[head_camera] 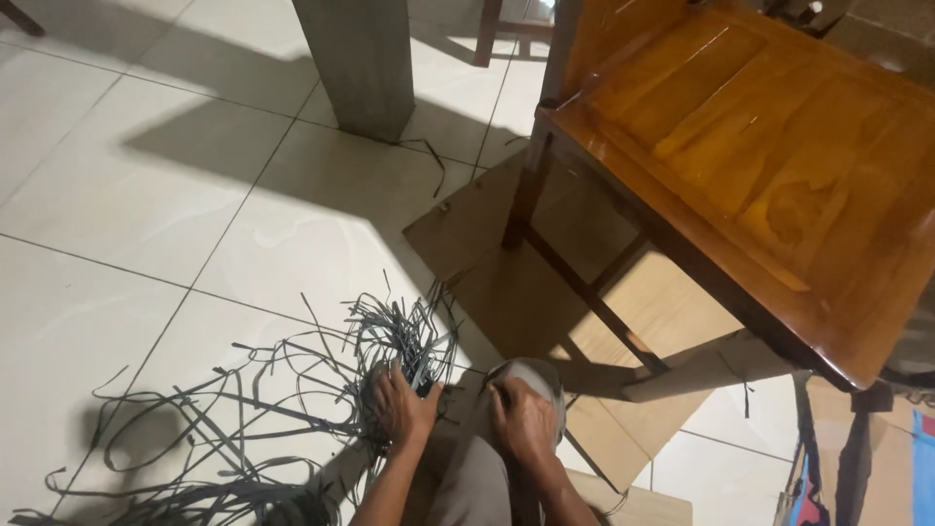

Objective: Wiping a wooden chair with a cloth and wrapping thin strips around the chair legs

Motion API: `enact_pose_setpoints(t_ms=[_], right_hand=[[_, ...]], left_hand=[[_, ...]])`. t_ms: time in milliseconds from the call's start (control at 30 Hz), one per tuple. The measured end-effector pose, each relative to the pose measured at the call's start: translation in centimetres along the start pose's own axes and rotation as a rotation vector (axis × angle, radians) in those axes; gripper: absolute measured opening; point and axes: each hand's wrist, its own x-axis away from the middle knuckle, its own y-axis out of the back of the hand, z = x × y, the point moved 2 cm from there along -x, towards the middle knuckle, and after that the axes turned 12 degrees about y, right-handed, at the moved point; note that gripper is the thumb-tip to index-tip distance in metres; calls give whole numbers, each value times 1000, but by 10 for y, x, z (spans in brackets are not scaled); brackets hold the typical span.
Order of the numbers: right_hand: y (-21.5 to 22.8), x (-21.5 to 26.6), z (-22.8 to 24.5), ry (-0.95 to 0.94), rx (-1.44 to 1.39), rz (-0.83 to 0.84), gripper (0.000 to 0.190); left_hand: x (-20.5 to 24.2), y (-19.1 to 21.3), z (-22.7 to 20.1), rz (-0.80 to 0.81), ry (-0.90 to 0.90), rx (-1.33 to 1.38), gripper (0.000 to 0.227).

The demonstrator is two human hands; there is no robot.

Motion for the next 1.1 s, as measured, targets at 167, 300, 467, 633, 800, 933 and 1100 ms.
enact_pose_setpoints(t_ms=[167, 300, 467, 633, 800, 933, 1100], right_hand=[[0, -5, 4, -2, -45, 11, 17], [-5, -8, 0, -34, -35, 48, 18], [-22, -13, -13, -98, -3, 147, 26], [-14, -32, 11, -164, -235, 304, 26], [-11, -46, 44, -229, -767, 312, 41], [-28, -49, 48, -326, -1030, 286, 50], [-30, -50, 49, -400, -1253, 267, 52]], left_hand=[[-19, -14, -7, 90, 76, -385, 121], [-32, -6, -13, 211, 151, -228, 70], [-59, -21, 7, 269, 254, -56, 41], [-47, 47, -24, 493, 345, 598, 33], [-33, 78, -48, 624, 295, 929, 27], [-25, 76, -61, 721, 284, 1080, 30], [-1, 70, -75, 741, 59, 1019, 23]])
